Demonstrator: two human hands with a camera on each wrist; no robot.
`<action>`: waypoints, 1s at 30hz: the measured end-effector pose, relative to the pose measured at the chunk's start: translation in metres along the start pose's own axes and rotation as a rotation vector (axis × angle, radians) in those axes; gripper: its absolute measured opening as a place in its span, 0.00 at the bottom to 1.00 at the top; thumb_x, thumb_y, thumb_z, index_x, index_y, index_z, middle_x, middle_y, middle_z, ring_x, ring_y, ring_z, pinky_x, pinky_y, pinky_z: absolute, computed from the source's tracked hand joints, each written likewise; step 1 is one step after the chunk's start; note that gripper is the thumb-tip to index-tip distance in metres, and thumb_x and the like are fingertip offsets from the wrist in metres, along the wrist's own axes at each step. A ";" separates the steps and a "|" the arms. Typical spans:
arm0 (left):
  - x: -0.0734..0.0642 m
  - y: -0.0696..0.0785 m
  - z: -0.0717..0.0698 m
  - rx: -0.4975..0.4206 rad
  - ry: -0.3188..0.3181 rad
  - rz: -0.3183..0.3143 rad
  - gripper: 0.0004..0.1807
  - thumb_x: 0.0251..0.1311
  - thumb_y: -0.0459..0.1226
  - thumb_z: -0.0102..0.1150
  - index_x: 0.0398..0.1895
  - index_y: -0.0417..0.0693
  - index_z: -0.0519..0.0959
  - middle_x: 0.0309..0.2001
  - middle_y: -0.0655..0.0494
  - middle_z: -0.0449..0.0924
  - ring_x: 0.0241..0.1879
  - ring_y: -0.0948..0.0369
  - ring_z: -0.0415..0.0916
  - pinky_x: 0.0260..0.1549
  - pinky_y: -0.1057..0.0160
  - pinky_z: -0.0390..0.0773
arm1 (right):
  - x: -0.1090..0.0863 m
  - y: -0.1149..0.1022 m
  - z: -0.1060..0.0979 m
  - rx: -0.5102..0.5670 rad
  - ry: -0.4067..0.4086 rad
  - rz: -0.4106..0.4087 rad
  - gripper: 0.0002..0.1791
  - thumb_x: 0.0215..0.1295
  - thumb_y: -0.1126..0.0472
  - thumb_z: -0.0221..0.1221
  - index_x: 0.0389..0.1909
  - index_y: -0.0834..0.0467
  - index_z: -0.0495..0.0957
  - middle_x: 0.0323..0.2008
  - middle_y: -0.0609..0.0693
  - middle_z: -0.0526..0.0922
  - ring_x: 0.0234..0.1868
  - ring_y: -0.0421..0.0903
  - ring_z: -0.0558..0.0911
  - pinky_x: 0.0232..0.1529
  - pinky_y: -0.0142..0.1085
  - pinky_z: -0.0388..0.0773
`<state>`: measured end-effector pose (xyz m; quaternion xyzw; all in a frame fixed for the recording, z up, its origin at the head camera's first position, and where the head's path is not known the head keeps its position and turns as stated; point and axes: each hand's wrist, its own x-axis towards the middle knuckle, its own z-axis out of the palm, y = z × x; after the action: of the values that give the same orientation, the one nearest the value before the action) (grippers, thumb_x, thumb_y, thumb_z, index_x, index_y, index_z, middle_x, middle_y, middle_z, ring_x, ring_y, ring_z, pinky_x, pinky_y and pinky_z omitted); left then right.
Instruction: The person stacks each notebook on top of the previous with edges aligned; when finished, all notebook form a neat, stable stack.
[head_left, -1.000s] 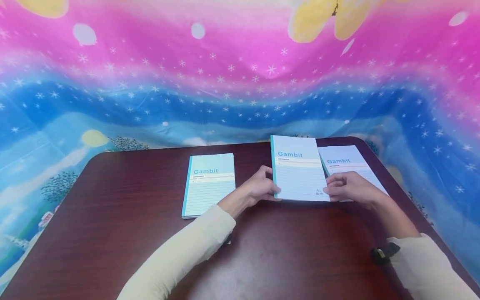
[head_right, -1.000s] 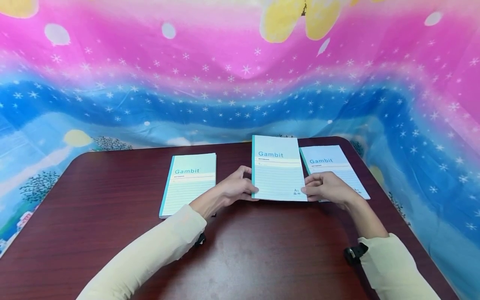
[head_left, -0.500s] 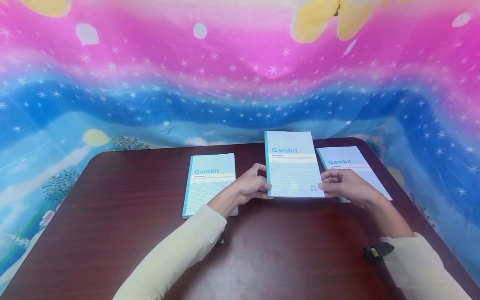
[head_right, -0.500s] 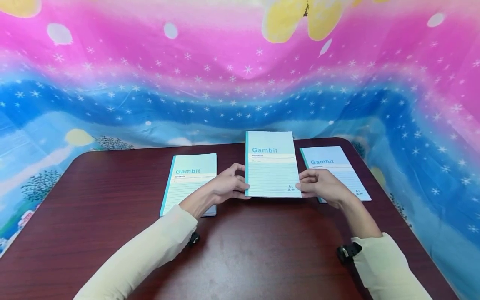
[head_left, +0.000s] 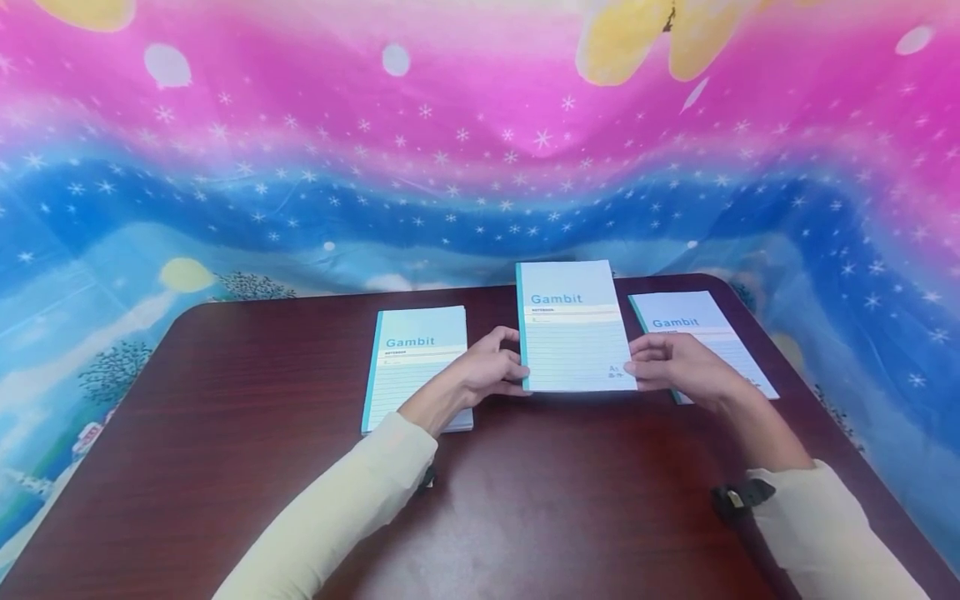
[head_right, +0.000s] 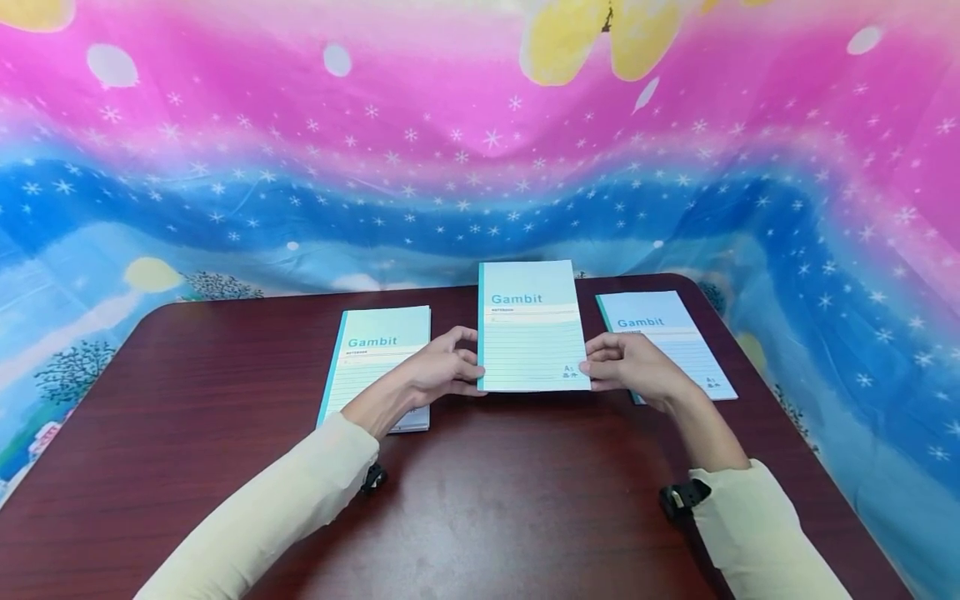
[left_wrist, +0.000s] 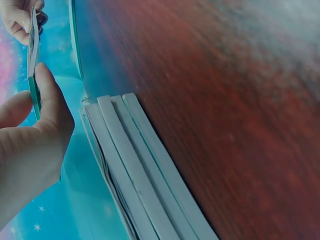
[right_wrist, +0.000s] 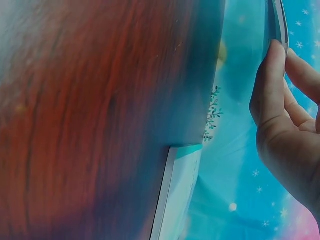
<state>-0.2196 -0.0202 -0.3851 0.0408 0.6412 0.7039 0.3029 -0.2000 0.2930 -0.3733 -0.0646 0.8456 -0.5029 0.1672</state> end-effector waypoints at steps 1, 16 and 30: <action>-0.001 0.000 -0.001 0.001 0.002 0.001 0.28 0.69 0.21 0.49 0.69 0.42 0.57 0.45 0.41 0.76 0.39 0.53 0.79 0.50 0.49 0.83 | 0.001 -0.001 0.001 -0.003 0.000 -0.004 0.27 0.67 0.59 0.68 0.59 0.71 0.71 0.48 0.62 0.82 0.45 0.53 0.84 0.47 0.39 0.85; -0.012 0.000 -0.017 0.040 0.020 0.044 0.29 0.68 0.21 0.52 0.69 0.40 0.57 0.47 0.39 0.78 0.43 0.51 0.80 0.48 0.51 0.84 | 0.007 -0.012 0.012 0.027 -0.004 -0.032 0.26 0.67 0.60 0.67 0.59 0.71 0.72 0.49 0.62 0.83 0.45 0.52 0.85 0.48 0.40 0.85; -0.026 -0.001 -0.031 0.069 0.088 0.045 0.29 0.66 0.21 0.54 0.68 0.39 0.60 0.42 0.44 0.74 0.38 0.53 0.79 0.42 0.54 0.84 | 0.018 -0.020 0.031 0.050 -0.031 -0.065 0.22 0.67 0.64 0.65 0.55 0.72 0.73 0.44 0.62 0.82 0.42 0.52 0.85 0.47 0.45 0.85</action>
<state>-0.2116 -0.0604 -0.3831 0.0347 0.6765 0.6893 0.2570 -0.2073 0.2527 -0.3729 -0.0953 0.8275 -0.5280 0.1653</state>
